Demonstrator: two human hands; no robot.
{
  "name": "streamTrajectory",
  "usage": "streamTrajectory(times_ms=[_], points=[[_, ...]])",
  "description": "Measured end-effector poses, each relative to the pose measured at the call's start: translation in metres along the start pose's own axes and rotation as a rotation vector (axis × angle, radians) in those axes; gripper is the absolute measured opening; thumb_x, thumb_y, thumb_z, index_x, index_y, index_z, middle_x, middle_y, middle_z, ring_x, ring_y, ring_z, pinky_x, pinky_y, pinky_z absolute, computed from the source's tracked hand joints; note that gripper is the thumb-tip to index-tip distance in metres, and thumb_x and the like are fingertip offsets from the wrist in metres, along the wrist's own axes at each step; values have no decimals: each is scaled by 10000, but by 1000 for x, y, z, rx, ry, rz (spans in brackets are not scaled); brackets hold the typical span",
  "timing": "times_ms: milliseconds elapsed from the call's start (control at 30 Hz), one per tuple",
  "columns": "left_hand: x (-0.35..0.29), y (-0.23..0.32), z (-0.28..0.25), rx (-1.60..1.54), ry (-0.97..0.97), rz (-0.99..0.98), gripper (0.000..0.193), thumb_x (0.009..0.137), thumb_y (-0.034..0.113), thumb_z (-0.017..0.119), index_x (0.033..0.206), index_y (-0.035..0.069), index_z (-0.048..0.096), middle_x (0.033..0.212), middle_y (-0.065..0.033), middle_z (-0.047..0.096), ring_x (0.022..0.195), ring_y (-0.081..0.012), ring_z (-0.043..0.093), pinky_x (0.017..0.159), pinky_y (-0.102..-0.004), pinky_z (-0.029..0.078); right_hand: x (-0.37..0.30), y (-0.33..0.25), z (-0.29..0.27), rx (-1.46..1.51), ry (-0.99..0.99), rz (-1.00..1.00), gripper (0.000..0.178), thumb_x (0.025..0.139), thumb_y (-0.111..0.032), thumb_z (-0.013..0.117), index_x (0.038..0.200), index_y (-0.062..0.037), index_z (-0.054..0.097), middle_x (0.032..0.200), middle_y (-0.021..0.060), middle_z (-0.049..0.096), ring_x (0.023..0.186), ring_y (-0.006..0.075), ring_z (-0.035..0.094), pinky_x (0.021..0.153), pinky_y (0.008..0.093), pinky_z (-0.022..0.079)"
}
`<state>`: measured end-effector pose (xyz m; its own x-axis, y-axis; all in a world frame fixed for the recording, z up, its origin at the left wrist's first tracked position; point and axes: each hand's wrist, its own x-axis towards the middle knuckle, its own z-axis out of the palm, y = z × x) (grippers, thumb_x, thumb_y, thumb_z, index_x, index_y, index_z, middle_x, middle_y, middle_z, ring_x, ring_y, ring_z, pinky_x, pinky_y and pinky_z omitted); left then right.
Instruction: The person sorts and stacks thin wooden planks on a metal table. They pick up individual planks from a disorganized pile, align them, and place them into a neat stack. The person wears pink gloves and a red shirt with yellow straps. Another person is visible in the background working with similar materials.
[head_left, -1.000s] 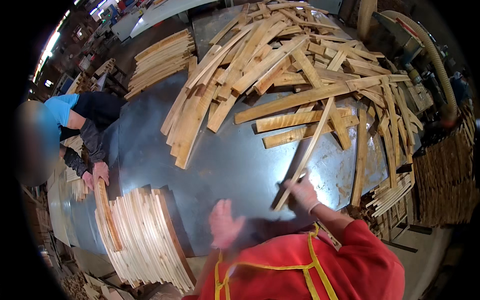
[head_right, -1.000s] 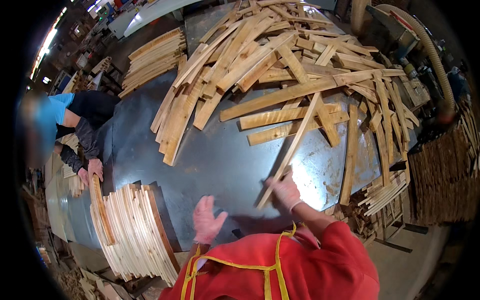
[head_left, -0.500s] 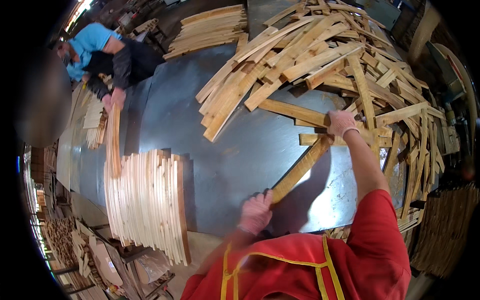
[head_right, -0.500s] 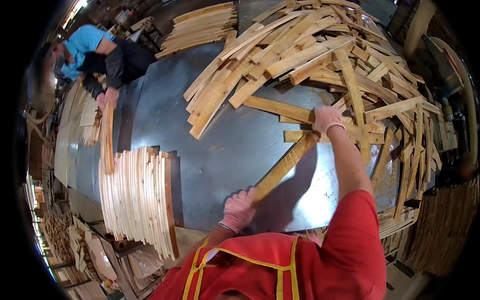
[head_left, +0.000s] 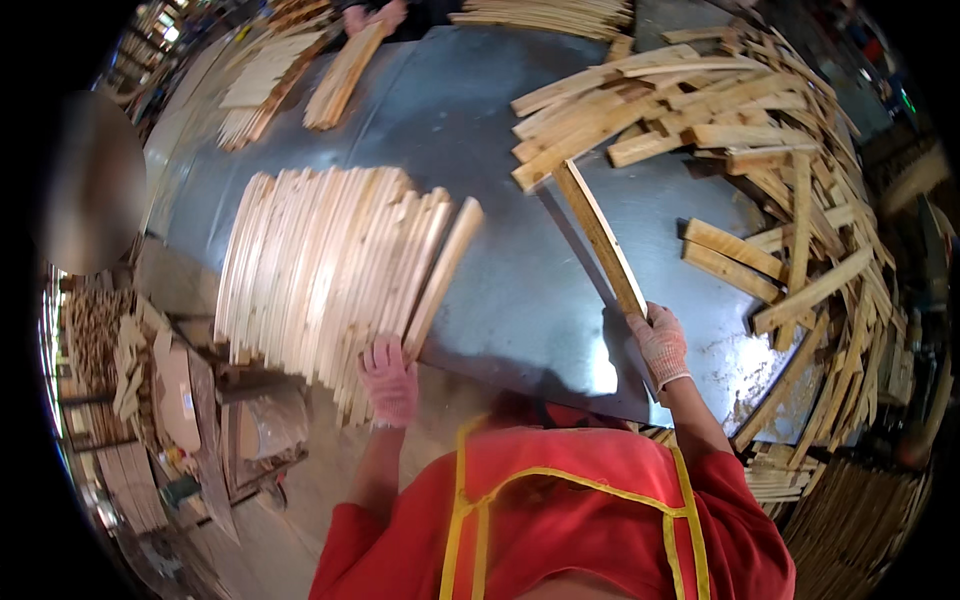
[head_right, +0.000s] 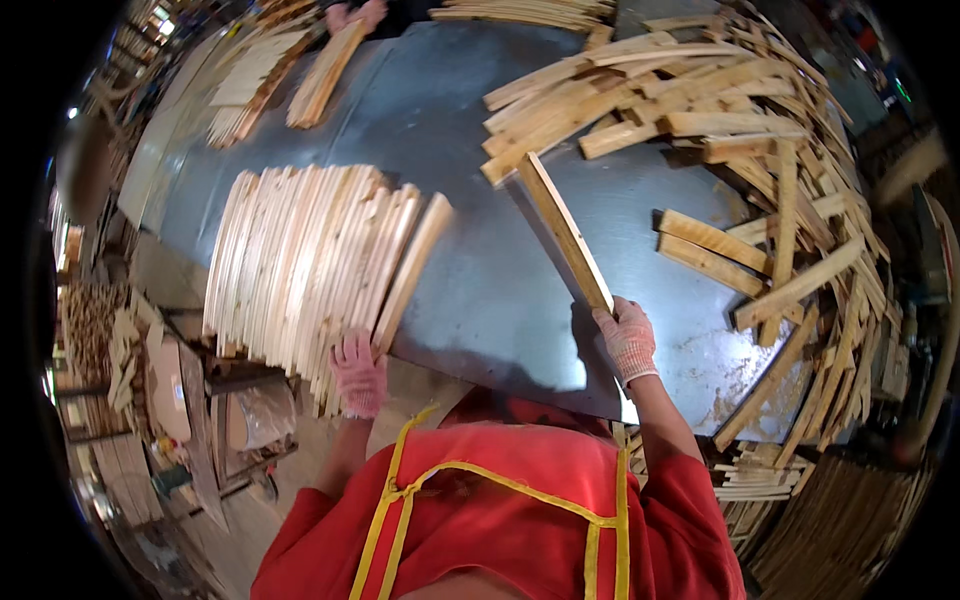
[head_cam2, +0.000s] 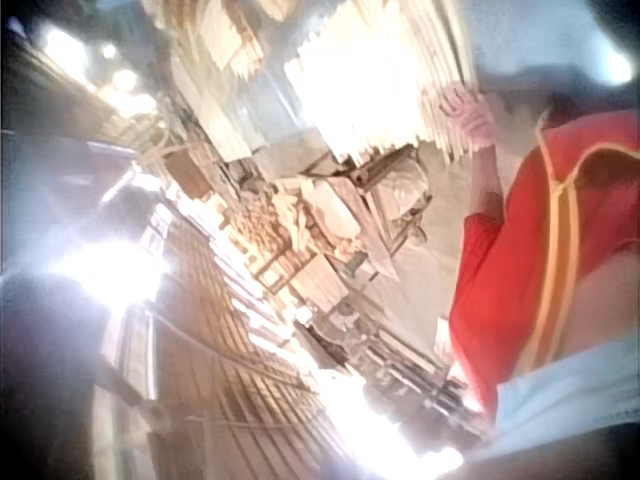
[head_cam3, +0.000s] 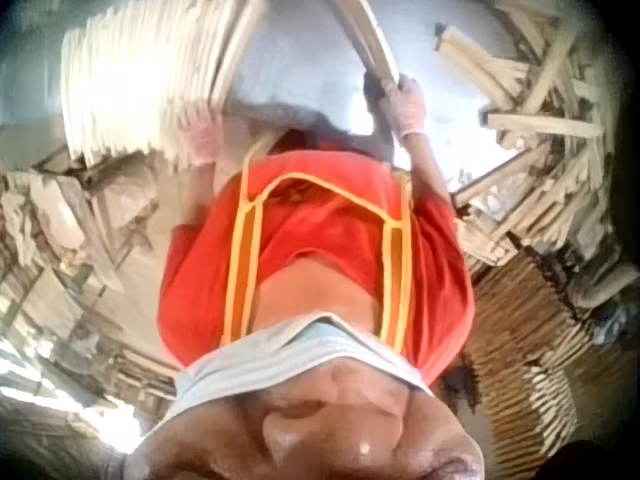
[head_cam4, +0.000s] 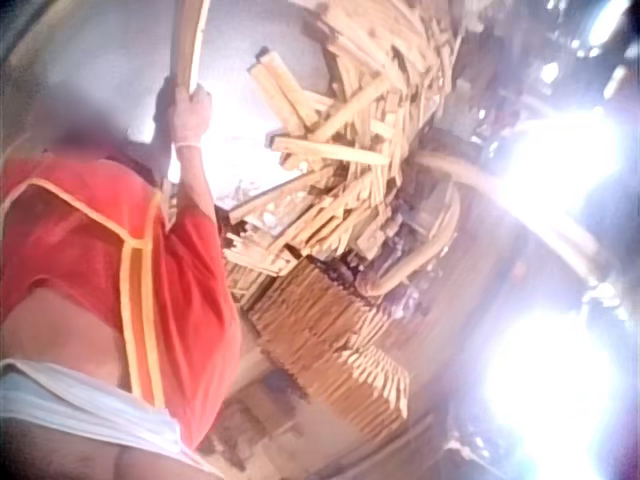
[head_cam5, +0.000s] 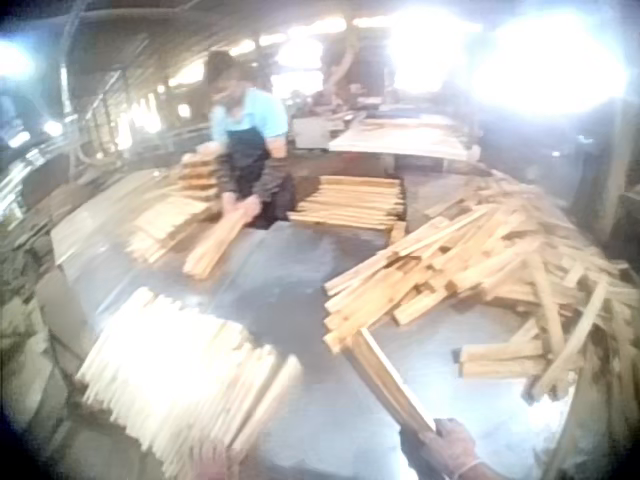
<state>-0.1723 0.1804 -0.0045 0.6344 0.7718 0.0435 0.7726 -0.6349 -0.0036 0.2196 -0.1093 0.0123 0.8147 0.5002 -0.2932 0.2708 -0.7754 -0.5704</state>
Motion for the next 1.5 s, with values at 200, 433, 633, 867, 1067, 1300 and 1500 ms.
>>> streamTrajectory(times_ms=[200,433,633,867,1067,1300,1500], points=[[21,46,-39,19,256,314,629,958,365,641,1531,121,558,1524,-124,565,1468,-373,471,1241,-594,328,-32,-104,37,-504,-211,-479,329,947,-379,741,1164,-131,734,1099,138,721,994,367,714,881,488,559],[68,10,-78,2,-323,184,390,1015,299,599,1334,78,640,1185,-157,696,1076,-328,681,955,-478,526,-55,-178,50,-251,57,-880,481,878,-283,804,1322,-134,697,1274,132,700,1276,345,626,1101,489,479],[74,-182,40,339,212,-33,695,1019,509,638,1466,-22,594,1378,-191,705,1181,-290,718,971,-398,585,-41,-106,23,-150,-20,-404,478,914,-307,748,1359,-142,686,1364,130,681,1346,374,579,1152,482,450],[105,-49,-28,195,-62,-256,663,1040,276,659,1630,58,451,1587,-164,557,1452,-320,530,1254,-392,401,15,37,-67,-193,370,33,407,875,-375,740,1160,-85,741,1183,176,732,1168,389,653,1060,472,511],[58,116,52,-142,-120,287,742,959,375,705,1593,81,455,1642,-195,443,1544,-394,375,1278,-571,299,47,132,-107,50,308,293,816,859,-347,771,1495,-10,386,1147,322,736,1072,534,698,923,546,570],[46,140,69,-118,62,222,681,917,364,725,1507,92,523,1515,-156,528,1469,-408,438,1255,-580,311,63,72,-63,146,-17,-184,901,808,-423,826,1510,23,482,1345,290,680,1254,450,643,1059,490,513],[63,144,53,-168,12,257,598,944,368,708,1462,111,558,1512,-135,531,1466,-352,440,1239,-544,338,191,152,-186,-934,396,-172,769,878,-183,721,1610,-110,494,1660,156,482,1456,391,525,1213,477,433]])
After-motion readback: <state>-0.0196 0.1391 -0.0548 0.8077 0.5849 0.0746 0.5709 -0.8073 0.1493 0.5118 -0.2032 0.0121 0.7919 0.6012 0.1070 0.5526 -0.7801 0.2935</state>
